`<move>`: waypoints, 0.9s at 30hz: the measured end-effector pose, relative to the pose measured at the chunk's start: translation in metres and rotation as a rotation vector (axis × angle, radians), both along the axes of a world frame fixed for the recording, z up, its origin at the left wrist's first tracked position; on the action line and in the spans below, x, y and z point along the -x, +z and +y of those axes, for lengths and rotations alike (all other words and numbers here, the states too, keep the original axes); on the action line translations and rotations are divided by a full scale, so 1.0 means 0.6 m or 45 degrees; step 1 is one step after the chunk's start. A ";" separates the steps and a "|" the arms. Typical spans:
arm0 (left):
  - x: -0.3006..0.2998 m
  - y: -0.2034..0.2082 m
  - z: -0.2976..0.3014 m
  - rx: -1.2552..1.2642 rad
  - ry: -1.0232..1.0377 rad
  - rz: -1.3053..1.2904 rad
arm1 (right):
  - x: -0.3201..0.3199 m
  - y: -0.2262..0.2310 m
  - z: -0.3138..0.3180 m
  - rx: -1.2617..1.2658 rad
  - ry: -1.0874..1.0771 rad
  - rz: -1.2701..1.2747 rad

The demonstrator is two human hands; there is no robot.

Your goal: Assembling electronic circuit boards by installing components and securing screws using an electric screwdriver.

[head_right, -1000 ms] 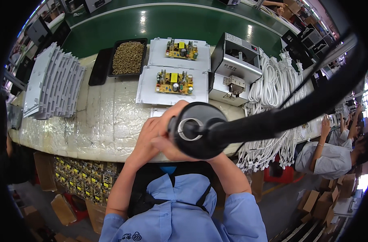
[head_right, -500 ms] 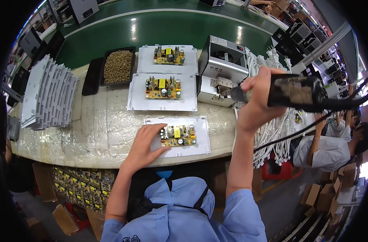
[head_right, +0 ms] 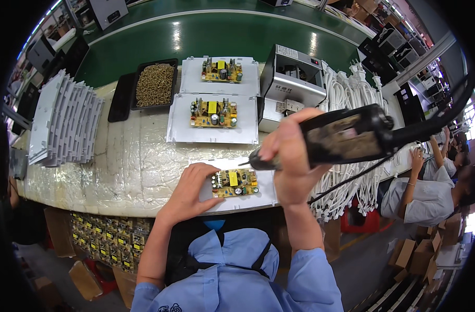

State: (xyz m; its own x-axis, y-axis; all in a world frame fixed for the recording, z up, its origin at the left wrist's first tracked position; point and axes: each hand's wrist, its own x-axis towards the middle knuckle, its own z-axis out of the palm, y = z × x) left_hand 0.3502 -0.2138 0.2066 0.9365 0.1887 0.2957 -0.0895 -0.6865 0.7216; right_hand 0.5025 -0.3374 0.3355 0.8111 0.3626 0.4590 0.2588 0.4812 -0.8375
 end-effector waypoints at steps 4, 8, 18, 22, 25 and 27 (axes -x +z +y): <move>-0.003 0.004 -0.001 0.016 -0.012 -0.014 | 0.026 -0.011 0.007 0.152 0.011 0.043; -0.003 0.003 0.000 0.036 -0.017 0.000 | 0.021 -0.030 0.010 0.220 0.060 0.040; -0.001 0.010 0.002 0.055 -0.027 0.007 | -0.042 -0.055 0.013 0.172 0.877 -0.442; 0.000 0.012 0.002 0.067 0.001 0.030 | -0.033 -0.049 0.018 0.194 0.828 -0.286; -0.001 0.006 0.004 0.089 -0.004 0.046 | -0.016 -0.035 0.016 0.242 0.452 -0.147; -0.003 0.008 0.001 0.062 -0.012 0.022 | -0.016 -0.032 0.007 0.065 0.263 0.012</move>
